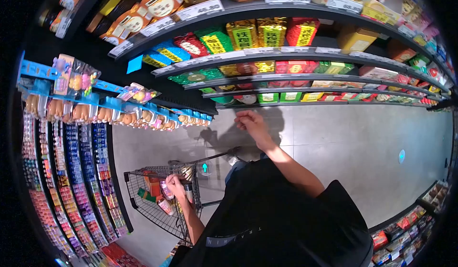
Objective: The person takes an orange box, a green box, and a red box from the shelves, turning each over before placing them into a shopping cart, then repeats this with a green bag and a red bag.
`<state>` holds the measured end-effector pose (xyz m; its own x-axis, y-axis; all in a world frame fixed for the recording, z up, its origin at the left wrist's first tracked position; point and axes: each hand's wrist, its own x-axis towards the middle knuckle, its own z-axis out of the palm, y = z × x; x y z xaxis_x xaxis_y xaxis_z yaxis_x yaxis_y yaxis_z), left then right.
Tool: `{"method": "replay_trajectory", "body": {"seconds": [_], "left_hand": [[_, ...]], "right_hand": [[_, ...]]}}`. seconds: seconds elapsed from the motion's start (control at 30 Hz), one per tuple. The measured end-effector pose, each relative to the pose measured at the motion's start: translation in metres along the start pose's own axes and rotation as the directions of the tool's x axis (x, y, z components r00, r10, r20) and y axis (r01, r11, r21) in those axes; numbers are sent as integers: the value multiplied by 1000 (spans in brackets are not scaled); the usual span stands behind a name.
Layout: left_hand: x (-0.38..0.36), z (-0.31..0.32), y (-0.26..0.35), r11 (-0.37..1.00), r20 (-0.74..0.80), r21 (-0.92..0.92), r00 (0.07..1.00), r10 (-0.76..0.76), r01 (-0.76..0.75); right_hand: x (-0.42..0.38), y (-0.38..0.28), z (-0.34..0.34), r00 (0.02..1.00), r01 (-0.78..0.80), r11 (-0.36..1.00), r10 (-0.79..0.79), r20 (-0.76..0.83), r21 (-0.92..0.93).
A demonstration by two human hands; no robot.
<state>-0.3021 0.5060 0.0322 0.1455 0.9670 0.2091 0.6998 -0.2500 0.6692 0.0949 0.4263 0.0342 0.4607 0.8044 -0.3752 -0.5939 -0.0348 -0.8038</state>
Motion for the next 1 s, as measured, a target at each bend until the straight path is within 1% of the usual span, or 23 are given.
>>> {"method": "replay_trajectory", "body": {"seconds": [0.07, 0.1, 0.17, 0.2, 0.27, 0.33, 0.4, 0.43, 0.5, 0.57, 0.6, 0.67, 0.73, 0.8, 0.83, 0.87, 0.9, 0.93, 0.97, 1.0], "left_hand": [[-4, 2, 5, 999, -9, 2, 999, -41, 41], [-7, 3, 6, 999, 4, 0, 999, -34, 34], [-10, 8, 8, 997, -29, 23, 997, -69, 70], [-12, 11, 5, 998, -26, 14, 998, -58, 59], [-16, 13, -2, 994, 10, 33, 994, -104, 104], [-18, 19, 6, 996, 7, 32, 997, -80, 80], [-25, 25, 4, 995, -27, 8, 995, -98, 99], [-29, 24, 23, 995, -41, 51, 995, -86, 88], [-35, 27, 39, 996, -42, 57, 997, -64, 66], [-44, 32, 37, 997, -42, 76, 999, -16, 19], [-49, 33, 46, 998, -48, 68, 999, -12, 15], [-59, 36, 47, 998, 6, 68, 1000, 2, -2], [-71, 37, 59, 996, 6, 91, 1000, 23, -23], [-83, 39, 65, 994, 21, 105, 999, 27, -29], [-90, 40, 70, 995, 28, 98, 999, 20, -23], [-95, 41, 77, 992, 30, 128, 999, 11, -15], [-99, 42, 81, 987, 31, 158, 999, 5, -10], [-103, 44, 83, 989, 31, 149, 1000, 6, -11], [-108, 47, 85, 987, 22, 161, 1000, -9, 5], [-113, 50, 87, 984, 15, 174, 1000, -25, 22]], "right_hand": [[-4, 7, -6, 998, 27, 999, -25, 58, -33], [-8, 6, -7, 999, 29, 999, -28, 44, -29], [-11, 2, -8, 1000, 0, 1000, 0, 13, -29], [-11, -1, -10, 1000, 13, 1000, -13, 7, -28], [-12, -2, -13, 1000, 19, 1000, -19, 3, -4], [-8, -4, -16, 999, 49, 999, -49, -9, 9], [-9, -4, -18, 997, 70, 997, -69, -15, 20], [-11, -5, -18, 997, 70, 997, -70, -12, 21], [-19, -9, -16, 997, 77, 997, -77, -8, 15], [-37, -8, -16, 996, 84, 996, -84, 9, -11], [-47, -4, -18, 997, 81, 997, -81, 4, -17], [-69, 8, -22, 996, 74, 996, -72, 49, -50], [-95, 20, -31, 999, 45, 996, -43, 26, -77], [-119, 31, -47, 999, 30, 990, -24, 46, -138], [-127, 34, -55, 1000, -2, 990, 5, 21, -143], [-135, 33, -62, 1000, -2, 989, 5, 17, -150], [-141, 30, -67, 999, -27, 988, 22, -34, -153], [-145, 27, -72, 996, -50, 987, 37, -85, -155], [-146, 23, -77, 996, -45, 986, 31, -88, -162], [-146, 19, -81, 995, -26, 993, 15, -95, -119]]}}
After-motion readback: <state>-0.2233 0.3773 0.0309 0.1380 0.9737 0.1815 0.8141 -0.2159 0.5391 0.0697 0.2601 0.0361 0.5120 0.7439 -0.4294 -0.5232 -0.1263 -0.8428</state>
